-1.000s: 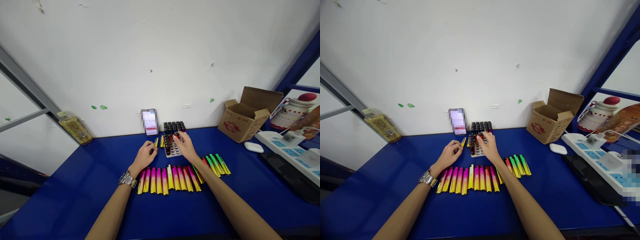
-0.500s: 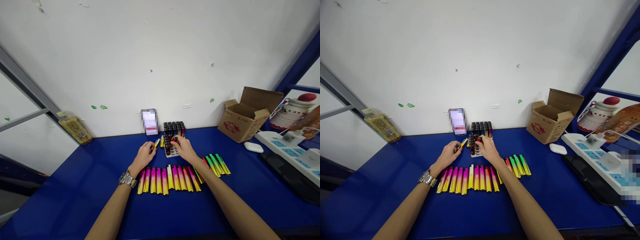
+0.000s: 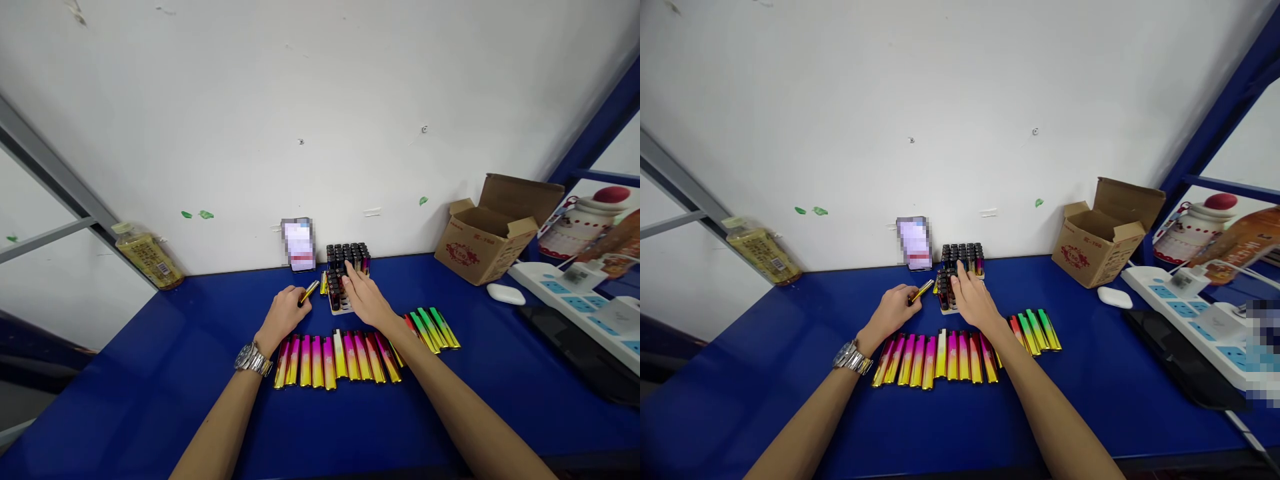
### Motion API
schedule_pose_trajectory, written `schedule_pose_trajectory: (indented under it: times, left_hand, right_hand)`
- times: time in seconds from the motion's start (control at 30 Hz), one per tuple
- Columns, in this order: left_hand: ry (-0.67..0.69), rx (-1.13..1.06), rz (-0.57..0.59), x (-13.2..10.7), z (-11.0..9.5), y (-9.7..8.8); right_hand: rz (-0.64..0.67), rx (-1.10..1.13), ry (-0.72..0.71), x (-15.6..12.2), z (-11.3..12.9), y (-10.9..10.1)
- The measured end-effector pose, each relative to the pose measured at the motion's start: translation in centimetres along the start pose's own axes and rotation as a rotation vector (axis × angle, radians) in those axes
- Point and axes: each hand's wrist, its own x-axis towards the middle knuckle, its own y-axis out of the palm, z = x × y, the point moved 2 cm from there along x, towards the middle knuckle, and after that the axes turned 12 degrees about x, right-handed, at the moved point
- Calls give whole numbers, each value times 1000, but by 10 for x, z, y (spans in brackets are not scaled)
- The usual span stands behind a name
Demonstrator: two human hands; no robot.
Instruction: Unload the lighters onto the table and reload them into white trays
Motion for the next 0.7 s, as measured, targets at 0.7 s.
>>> schedule_pose_trajectory:
  times: [0.7]
  left_hand:
    - [-55, -1269, 161, -8, -32, -27]
  right_hand:
    - [-209, 84, -185, -8, 46, 6]
